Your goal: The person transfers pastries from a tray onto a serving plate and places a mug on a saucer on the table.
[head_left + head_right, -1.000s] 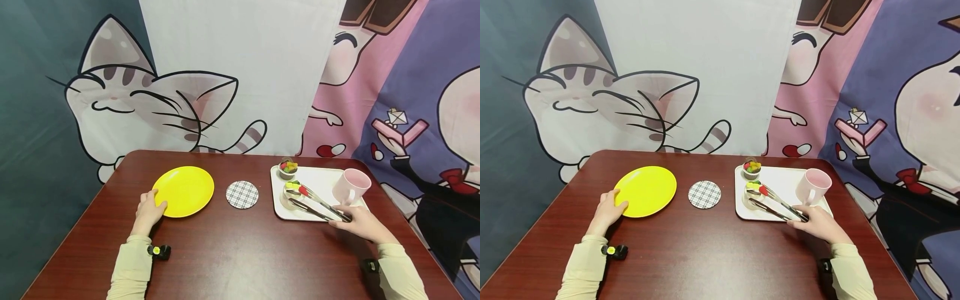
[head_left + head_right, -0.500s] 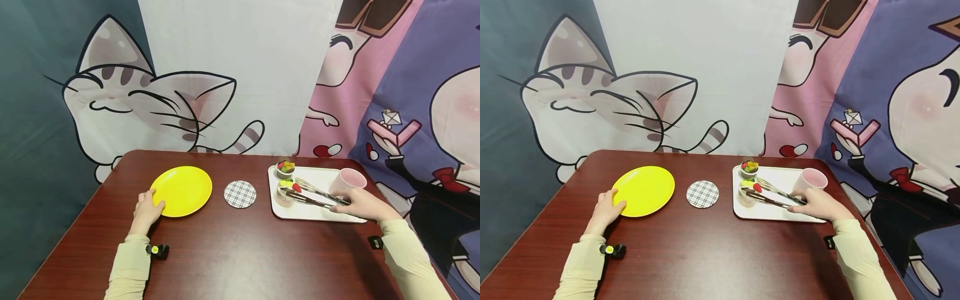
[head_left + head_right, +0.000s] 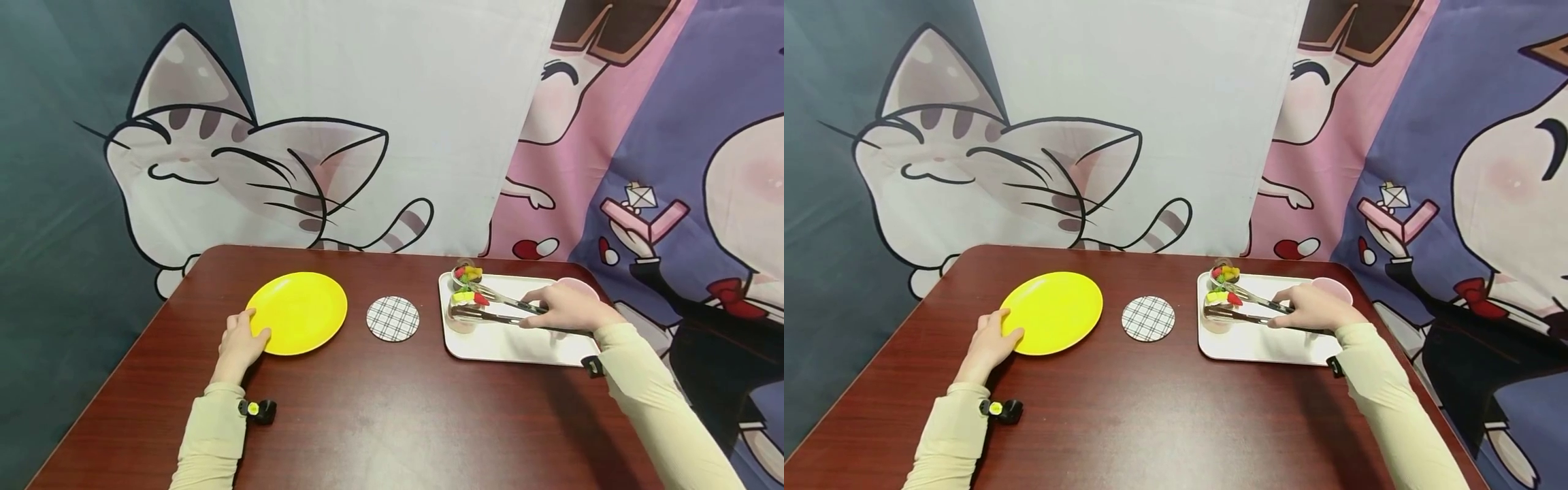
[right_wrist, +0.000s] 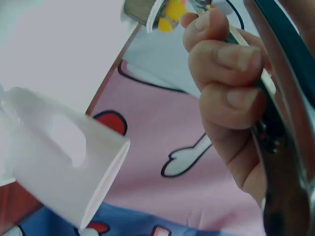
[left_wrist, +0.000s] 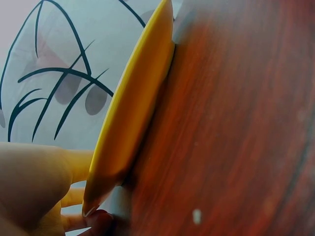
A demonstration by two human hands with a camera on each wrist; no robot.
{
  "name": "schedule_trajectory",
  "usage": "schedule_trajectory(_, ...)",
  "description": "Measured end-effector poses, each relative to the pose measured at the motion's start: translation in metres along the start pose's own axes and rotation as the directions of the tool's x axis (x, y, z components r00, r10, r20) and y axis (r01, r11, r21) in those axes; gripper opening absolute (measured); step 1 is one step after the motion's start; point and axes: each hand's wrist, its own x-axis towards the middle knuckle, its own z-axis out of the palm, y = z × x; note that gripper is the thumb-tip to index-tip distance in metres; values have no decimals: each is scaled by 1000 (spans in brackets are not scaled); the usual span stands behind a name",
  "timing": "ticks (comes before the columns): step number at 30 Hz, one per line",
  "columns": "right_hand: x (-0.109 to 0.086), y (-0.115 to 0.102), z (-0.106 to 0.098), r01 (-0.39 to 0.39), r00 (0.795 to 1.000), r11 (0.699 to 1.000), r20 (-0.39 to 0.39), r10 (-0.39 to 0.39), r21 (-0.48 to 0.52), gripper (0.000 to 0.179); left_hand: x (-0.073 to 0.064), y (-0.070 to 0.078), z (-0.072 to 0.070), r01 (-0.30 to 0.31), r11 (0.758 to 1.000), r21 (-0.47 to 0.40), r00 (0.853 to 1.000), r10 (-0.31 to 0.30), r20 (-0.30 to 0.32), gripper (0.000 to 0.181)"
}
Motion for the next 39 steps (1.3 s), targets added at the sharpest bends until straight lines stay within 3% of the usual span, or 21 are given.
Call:
schedule_trajectory(8, 10, -10, 25, -9, 999, 995, 37, 5, 100, 44, 0, 2, 0, 5, 1000, -5, 1000, -5, -1, 63)
schedule_trajectory(15, -7, -4, 47, -12, 995, 994, -96, 22, 106, 33, 1, 3, -1, 2, 1000, 2, 1000, -2, 1, 63)
schedule_trajectory(21, -15, 1, 60, -16, 983, 992, -178, 38, 125, 42, 2, 1, 0, 13, 1000, -6, 1000, -13, 0, 63)
schedule_trajectory(28, -12, 4, 69, -49, 980, 987, -183, 78, 155, 45, 3, 0, 0, 16, 1000, -3, 1000, -16, 9, 63)
schedule_trajectory(34, 5, -9, 80, -67, 982, 987, -167, 91, 144, 50, 3, -2, 0, 17, 1000, -5, 1000, -17, 4, 63)
schedule_trajectory(39, 5, -22, 90, -100, 979, 981, -160, 127, 169, 49, 3, 0, 1, 6, 1000, -7, 1000, -6, 8, 63)
